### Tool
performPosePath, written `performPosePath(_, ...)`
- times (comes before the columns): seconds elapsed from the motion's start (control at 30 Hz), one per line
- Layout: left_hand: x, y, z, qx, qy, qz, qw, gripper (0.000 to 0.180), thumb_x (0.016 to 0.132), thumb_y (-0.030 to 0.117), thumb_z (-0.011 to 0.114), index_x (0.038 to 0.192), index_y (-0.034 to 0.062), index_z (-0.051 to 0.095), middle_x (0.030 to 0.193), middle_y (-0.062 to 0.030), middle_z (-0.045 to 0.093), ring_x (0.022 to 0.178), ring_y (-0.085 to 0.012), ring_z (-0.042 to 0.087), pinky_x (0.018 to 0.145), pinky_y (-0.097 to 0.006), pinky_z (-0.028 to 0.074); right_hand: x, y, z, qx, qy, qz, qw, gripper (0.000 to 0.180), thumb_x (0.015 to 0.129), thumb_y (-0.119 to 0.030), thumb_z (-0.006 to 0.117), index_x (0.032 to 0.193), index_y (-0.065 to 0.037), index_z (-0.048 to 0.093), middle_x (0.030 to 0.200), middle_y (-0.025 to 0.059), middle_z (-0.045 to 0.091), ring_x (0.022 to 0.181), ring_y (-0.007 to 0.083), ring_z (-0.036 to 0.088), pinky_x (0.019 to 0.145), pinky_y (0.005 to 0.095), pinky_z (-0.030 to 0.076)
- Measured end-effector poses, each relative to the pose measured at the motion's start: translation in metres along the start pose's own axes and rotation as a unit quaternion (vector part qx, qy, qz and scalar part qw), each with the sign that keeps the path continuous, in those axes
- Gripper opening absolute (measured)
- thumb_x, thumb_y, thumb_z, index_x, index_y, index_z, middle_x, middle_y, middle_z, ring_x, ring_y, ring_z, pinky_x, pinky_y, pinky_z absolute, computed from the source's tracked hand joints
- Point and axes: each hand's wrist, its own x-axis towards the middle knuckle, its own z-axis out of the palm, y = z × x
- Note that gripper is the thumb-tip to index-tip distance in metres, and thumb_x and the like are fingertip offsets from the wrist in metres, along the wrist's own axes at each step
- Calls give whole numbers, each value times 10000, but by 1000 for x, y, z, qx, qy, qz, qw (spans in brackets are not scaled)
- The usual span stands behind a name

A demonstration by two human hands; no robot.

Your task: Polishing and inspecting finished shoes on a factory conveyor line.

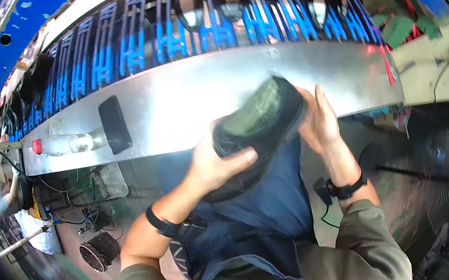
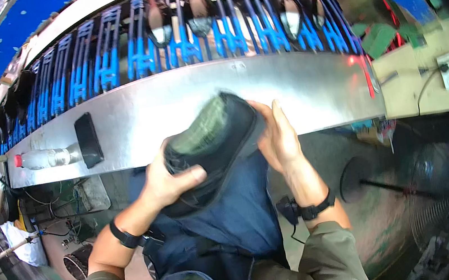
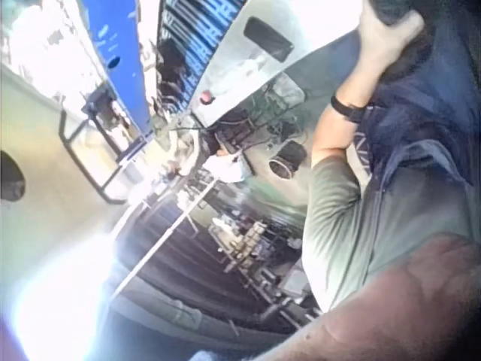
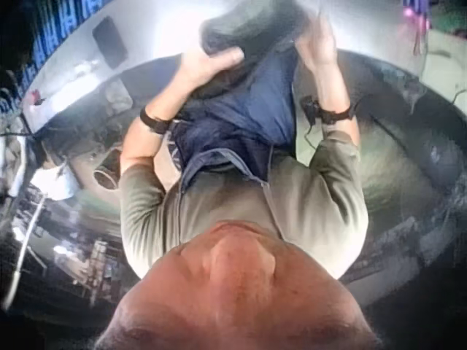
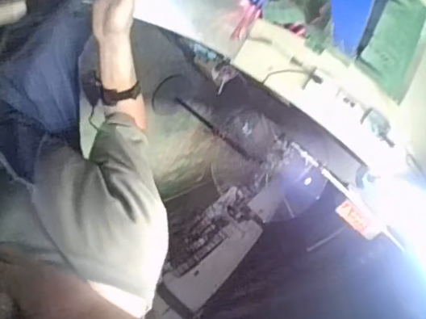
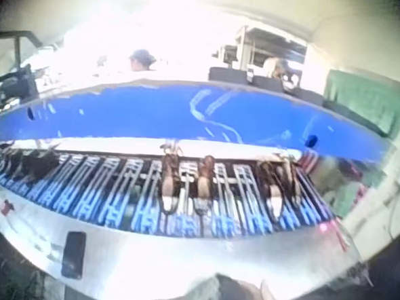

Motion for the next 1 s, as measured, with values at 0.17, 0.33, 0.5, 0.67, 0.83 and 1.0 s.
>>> performPosePath(0.17,129,16,-147,-129,275,-35,952,464,832,209,818,1182,-12,608,1059,-98,693,922,-174,658,834,-322,530,184,3,57,-385,-62,-2,921,551,994,-390,597,1403,-33,502,1337,175,566,1170,279,592,932,425,521)
performPosePath(0.33,226,-71,-349,119,368,19,922,794,770,267,867,1365,-51,448,1183,-217,654,1034,-312,682,912,-403,547,356,66,114,-570,75,-241,782,869,860,-456,716,1449,83,373,1414,323,482,1286,460,503,1083,457,424)
performPosePath(0.5,235,-129,-342,369,374,-132,841,1002,739,225,852,1516,-12,266,1458,-301,412,1296,-471,493,1056,-466,452,367,46,131,-584,132,-180,780,775,886,-405,725,1389,96,413,1308,274,597,1205,387,595,1032,469,464)
performPosePath(0.67,175,-93,-296,498,216,32,839,921,759,196,834,1524,103,329,1518,-274,336,1302,-477,486,1054,-475,459,235,-10,79,32,-94,46,994,315,1023,-213,565,1248,0,623,1176,109,688,1029,198,674,895,340,547)
performPosePath(0.83,117,47,-137,486,30,144,862,792,764,172,824,1453,100,440,1527,-246,343,1296,-466,496,1036,-487,484,31,-43,-40,-40,114,27,992,449,1005,-377,602,1323,-67,534,1156,116,631,1054,231,623,960,514,518)
performPosePath(1.0,95,195,-25,467,-70,444,761,611,839,154,760,1392,80,511,1509,-209,399,1307,-408,506,1053,-463,481,-91,-1,-104,-665,143,-325,657,663,757,-107,820,1347,2,538,1294,210,601,1232,375,568,1020,434,488)
